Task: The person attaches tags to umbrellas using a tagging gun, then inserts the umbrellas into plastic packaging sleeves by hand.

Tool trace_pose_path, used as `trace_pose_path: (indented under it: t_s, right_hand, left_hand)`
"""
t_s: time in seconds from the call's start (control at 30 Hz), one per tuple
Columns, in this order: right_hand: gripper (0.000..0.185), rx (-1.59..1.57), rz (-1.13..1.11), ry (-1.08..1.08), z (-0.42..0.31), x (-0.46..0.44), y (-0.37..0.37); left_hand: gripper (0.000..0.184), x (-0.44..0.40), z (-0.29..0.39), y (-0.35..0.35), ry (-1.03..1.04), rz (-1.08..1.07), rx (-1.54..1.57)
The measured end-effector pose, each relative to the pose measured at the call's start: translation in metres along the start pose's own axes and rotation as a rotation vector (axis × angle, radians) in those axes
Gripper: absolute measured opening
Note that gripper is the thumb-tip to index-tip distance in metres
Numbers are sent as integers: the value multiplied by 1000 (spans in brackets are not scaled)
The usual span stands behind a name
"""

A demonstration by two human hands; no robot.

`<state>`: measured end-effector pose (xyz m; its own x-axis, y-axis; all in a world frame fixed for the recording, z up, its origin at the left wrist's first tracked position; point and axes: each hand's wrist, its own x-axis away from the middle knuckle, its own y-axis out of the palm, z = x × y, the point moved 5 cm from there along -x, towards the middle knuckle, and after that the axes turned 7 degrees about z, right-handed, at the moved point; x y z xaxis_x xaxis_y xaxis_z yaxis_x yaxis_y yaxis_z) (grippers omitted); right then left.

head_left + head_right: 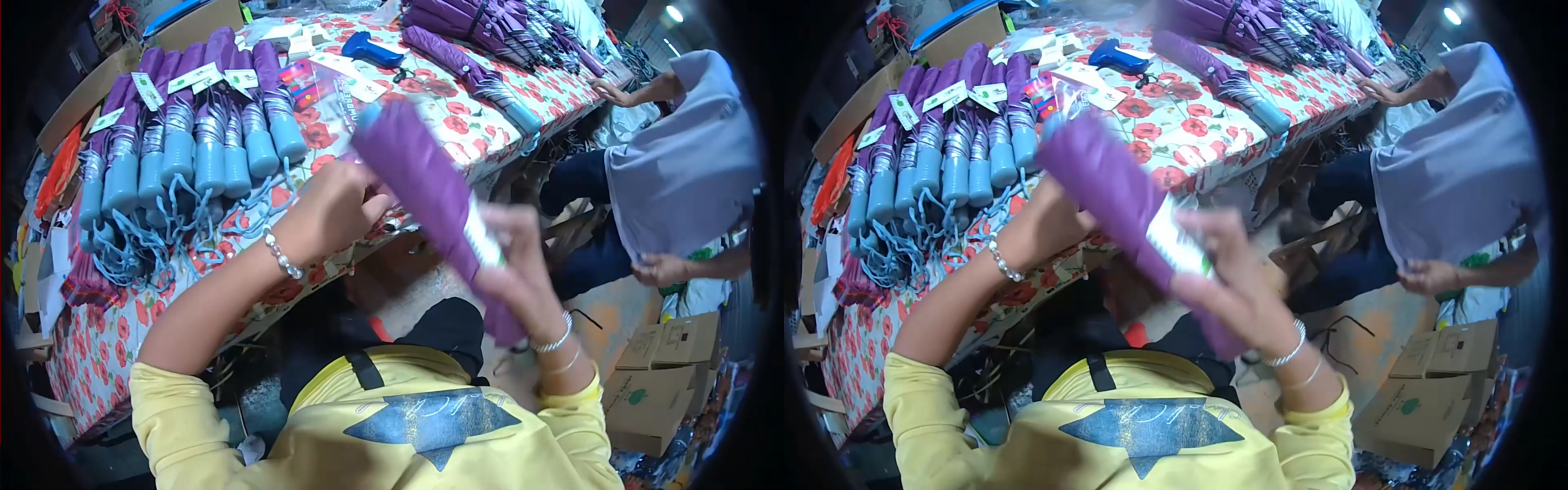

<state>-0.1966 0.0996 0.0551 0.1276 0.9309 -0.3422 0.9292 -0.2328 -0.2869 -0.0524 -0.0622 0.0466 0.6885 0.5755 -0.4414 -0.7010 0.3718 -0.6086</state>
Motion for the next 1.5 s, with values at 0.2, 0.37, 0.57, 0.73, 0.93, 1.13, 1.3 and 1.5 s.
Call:
trace_pose_path:
  t_s: [0.2, 0.37, 0.57, 0.73, 0.93, 1.13, 1.3, 1.5]
  right_hand:
    - [45, 63, 18, 208, 48, 44, 6]
    - [46, 308, -8, 247, 46, 53, 2]
    - [45, 310, 34, 209, 43, 51, 5]
    - [48, 318, 101, 0, 29, 51, 4]
    - [46, 443, 83, 10, 31, 38, 18]
    - [44, 595, 45, 75, 25, 35, 17]
    - [43, 678, 49, 49, 26, 35, 19]
    - [43, 719, 78, -15, 24, 35, 21]
  left_hand:
    - [12, -10, -7, 5, -75, -167, -25]
    - [10, -5, 1, 0, -83, -87, 14]
    - [10, -5, 15, -6, 188, 50, -120]
    - [12, -1, 4, 0, 231, 37, -191]
    - [14, -6, -4, 4, 21, -54, -101]
    - [10, -7, -14, -4, -147, -10, -1]
    - [10, -5, -16, -8, -230, -4, 82]
    - [11, -8, 1, -14, -155, 42, 98]
